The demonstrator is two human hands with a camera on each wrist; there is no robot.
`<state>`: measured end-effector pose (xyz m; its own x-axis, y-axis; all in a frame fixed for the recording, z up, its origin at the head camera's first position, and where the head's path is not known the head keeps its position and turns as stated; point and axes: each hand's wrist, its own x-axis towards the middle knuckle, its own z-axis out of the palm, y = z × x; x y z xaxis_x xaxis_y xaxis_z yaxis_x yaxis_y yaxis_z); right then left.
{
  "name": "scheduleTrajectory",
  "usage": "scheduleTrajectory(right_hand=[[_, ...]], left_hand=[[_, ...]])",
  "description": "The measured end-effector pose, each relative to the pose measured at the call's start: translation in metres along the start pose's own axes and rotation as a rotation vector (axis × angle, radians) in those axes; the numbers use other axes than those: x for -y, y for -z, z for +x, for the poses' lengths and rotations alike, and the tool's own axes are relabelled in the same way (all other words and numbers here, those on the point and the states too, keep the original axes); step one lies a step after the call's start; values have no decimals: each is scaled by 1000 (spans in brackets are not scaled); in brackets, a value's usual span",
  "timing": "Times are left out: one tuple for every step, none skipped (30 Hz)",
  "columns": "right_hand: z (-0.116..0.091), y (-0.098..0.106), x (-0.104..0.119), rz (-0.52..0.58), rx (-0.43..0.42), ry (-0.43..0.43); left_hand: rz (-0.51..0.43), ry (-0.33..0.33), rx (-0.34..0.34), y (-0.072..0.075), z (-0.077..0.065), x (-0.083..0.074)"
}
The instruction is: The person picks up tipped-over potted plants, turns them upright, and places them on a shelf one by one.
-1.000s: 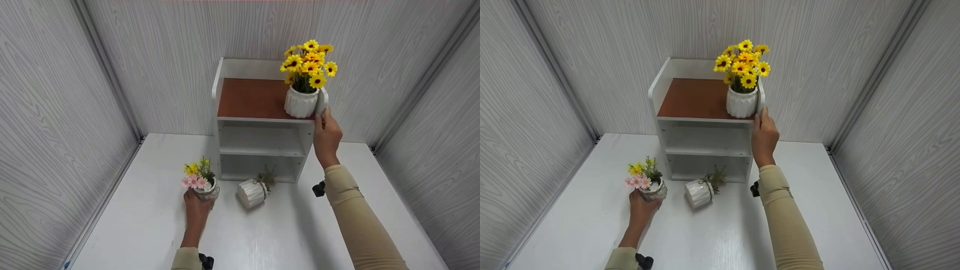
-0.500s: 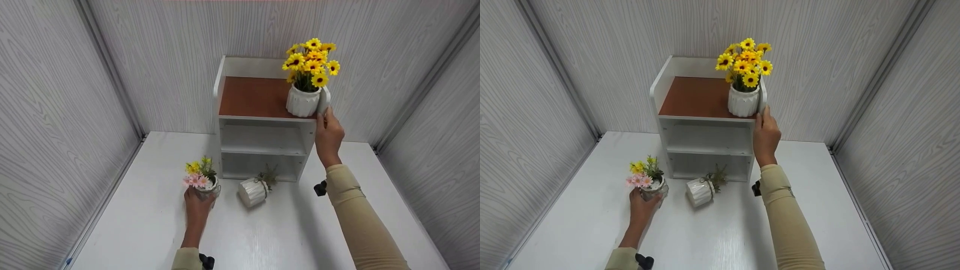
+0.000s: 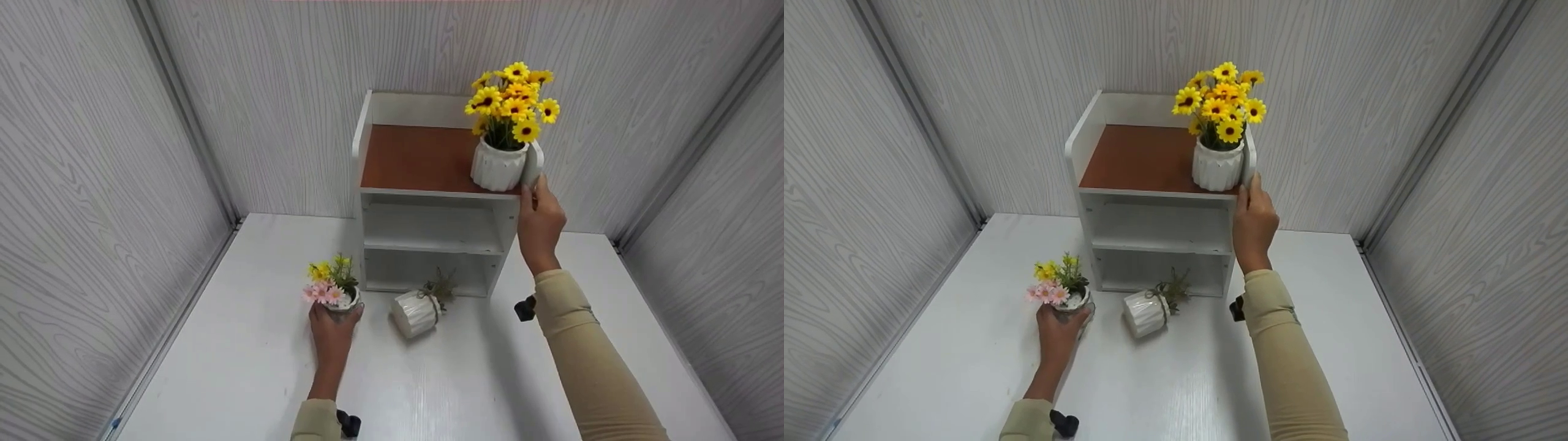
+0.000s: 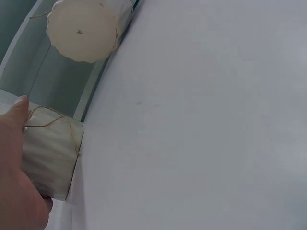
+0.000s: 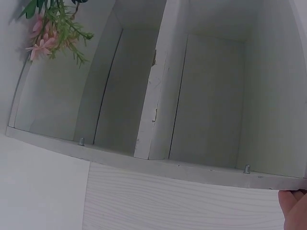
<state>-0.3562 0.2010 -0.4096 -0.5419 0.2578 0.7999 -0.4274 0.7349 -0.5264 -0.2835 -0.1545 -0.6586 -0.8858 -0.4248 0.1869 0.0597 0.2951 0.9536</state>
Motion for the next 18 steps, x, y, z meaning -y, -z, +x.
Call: scheduleTrajectory(right_hand=[[0, 0, 0, 2, 0, -2], [0, 0, 0, 3, 1, -4], [0, 0, 0, 0, 3, -5], [0, 0, 0, 3, 6, -7], [1, 0, 0, 5, 8, -10], [1, 0, 1, 6, 12, -13], [1, 0, 1, 6, 14, -15], [1, 0, 1, 7, 17, -19], [1, 0, 1, 6, 20, -23], [2, 0, 2, 7, 20, -26], [2, 0, 2, 6, 21, -28], [2, 0, 2, 4, 20, -31], [2, 0, 2, 1, 18, -30], [2, 0, 2, -4, 18, -29], [2, 0, 2, -7, 17, -26], [1, 1, 2, -8, 15, -23], [1, 1, 2, -7, 12, -20], [1, 1, 1, -6, 7, -18]], left_hand=[[-8, -2, -4, -2, 0, 0], [-13, -4, -10, -3, 1, -1], [-13, -6, -17, -4, 1, 0], [-11, -11, -25, -5, 2, 0], [-11, -14, -33, -7, 2, 0], [-10, -14, -39, -7, 2, 0], [-7, -14, -46, -8, 3, 0], [-5, -15, -53, -9, 3, 0], [-5, -15, -58, -9, 4, 1], [-7, -15, -64, -10, 4, 0], [-12, -16, -69, -10, 4, 0], [-15, -17, -72, -10, 3, -1], [-16, -21, -77, -10, 4, -1], [-16, -24, -82, -10, 3, -2], [-15, -27, -84, -11, 3, -2], [-12, -29, -88, -11, 3, -2], [-1, -29, -91, -10, 4, -3], [12, -28, -94, -10, 4, -2]])
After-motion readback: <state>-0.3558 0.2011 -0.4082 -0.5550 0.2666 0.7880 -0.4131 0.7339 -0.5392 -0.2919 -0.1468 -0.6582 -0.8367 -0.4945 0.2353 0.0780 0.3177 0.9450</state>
